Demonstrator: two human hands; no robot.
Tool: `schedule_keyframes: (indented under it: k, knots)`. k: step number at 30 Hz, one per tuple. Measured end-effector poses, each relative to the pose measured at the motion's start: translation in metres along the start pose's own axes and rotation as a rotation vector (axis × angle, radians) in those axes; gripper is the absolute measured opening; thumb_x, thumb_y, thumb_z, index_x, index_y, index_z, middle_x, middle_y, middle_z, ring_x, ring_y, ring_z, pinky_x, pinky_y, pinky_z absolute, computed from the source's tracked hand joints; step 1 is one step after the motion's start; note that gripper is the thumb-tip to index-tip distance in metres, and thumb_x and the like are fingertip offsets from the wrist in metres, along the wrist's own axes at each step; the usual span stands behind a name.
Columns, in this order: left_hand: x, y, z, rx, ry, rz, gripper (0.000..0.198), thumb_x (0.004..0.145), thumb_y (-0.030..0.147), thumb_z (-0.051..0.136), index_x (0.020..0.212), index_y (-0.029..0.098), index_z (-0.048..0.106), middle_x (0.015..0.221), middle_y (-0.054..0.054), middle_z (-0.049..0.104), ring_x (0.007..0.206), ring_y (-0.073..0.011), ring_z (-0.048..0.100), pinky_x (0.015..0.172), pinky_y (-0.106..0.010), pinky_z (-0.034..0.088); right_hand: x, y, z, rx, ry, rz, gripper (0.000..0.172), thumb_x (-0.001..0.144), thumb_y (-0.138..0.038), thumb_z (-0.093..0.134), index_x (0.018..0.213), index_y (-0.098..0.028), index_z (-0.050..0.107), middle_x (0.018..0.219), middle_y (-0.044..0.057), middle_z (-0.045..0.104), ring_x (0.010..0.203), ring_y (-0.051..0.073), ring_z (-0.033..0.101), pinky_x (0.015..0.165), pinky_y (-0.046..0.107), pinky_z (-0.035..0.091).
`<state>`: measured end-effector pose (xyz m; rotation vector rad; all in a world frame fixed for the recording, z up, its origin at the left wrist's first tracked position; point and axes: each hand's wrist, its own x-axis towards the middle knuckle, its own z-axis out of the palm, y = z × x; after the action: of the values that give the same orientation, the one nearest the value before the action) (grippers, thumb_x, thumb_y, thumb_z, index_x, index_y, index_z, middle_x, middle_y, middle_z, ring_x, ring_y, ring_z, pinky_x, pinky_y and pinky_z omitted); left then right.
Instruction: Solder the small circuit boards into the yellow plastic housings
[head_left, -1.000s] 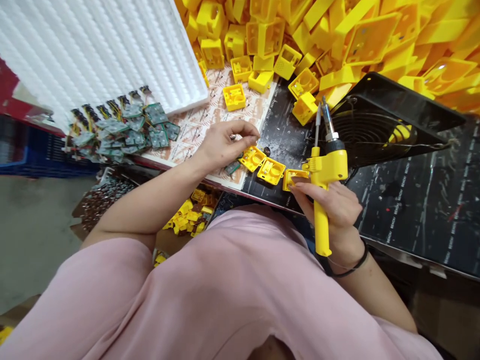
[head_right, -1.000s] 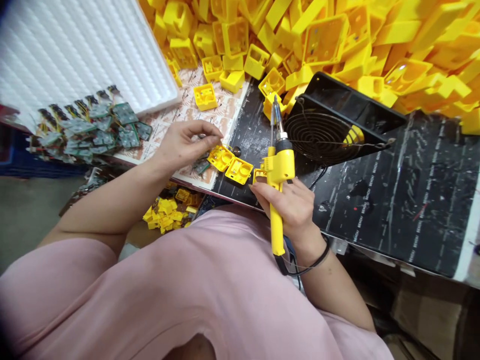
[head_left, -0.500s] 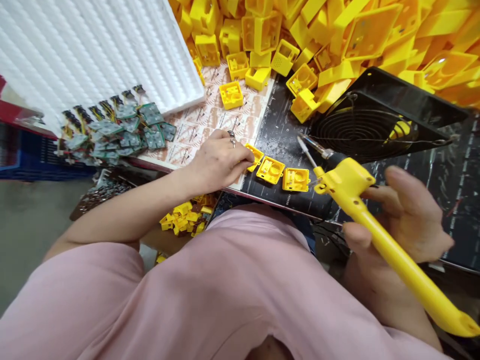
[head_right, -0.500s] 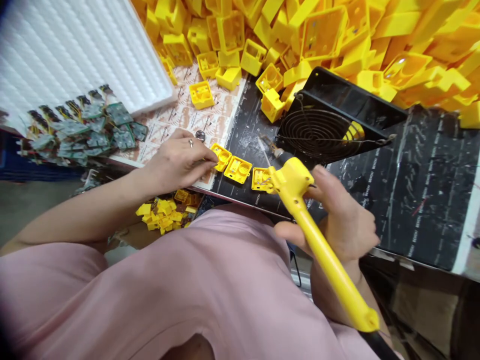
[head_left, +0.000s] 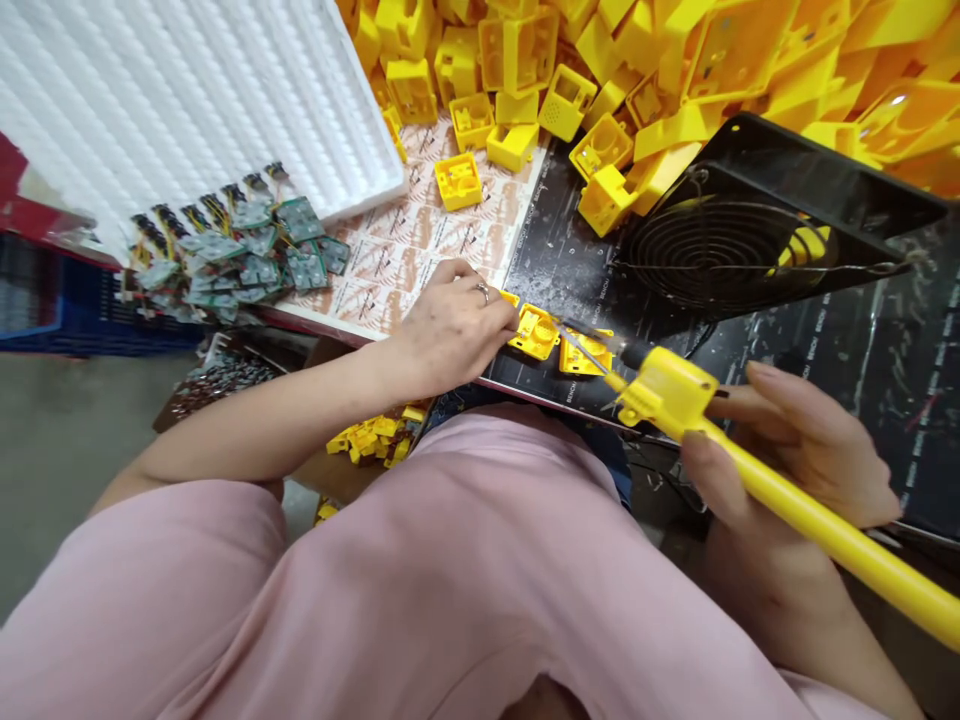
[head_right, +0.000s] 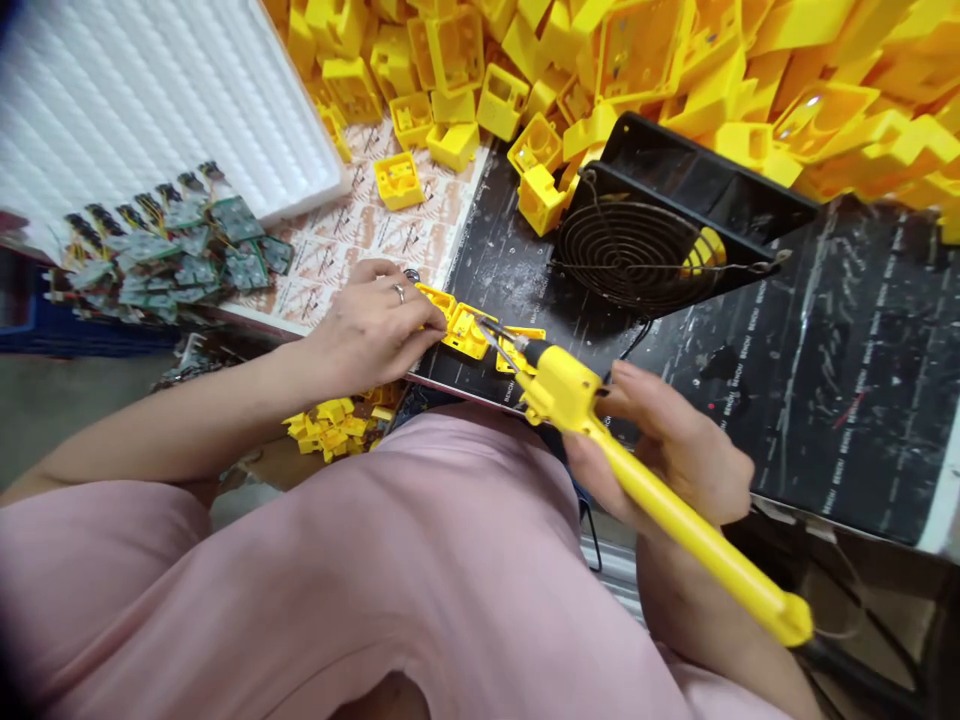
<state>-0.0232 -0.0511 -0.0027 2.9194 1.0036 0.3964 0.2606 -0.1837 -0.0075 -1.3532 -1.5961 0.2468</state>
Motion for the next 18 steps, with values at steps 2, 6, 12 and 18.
schedule_keyframes:
  k: [2,6,12,18]
  knots:
    - [0.001,0.003,0.005,0.013,-0.013,-0.027,0.036,0.102,0.024,0.043,0.083,0.018,0.074,0.077,-0.008,0.073,0.081,-0.0242,0.068,0.095,-0.047,0.048,0.003,-0.001,-0.005,-0.042,-0.136,-0.117,0.053,0.088,-0.027,0.083,0.139,-0.032,0.068,0.105,0.004,0.082,0.074,0.023,0.078,0.062,0.032,0.065]
    - [0.006,0.005,0.007,0.017,-0.037,-0.067,0.036,0.099,0.025,0.043,0.080,0.018,0.073,0.075,-0.009,0.072,0.083,-0.0260,0.067,0.093,-0.049,0.046,0.015,0.000,-0.006,0.010,-0.318,-0.322,0.040,0.094,-0.026,0.077,0.132,-0.028,0.066,0.089,0.002,0.080,0.075,0.021,0.079,0.066,0.031,0.067]
    - [0.014,0.003,0.005,0.068,-0.119,-0.049,0.029,0.090,0.028,0.047,0.076,0.019,0.071,0.067,-0.006,0.068,0.077,-0.0253,0.067,0.090,-0.050,0.046,0.026,-0.009,0.000,-0.048,-0.415,-0.402,0.007,0.096,-0.023,0.075,0.098,-0.023,0.067,0.082,0.001,0.077,0.074,0.016,0.077,0.069,0.025,0.065]
    - [0.019,0.002,0.002,0.076,-0.167,-0.016,0.027,0.089,0.029,0.049,0.075,0.021,0.070,0.066,-0.005,0.066,0.077,-0.0237,0.067,0.087,-0.046,0.048,0.034,-0.017,0.003,-0.020,-0.412,-0.463,0.022,0.088,-0.016,0.083,0.097,-0.023,0.066,0.085,0.000,0.078,0.077,0.015,0.077,0.068,0.024,0.065]
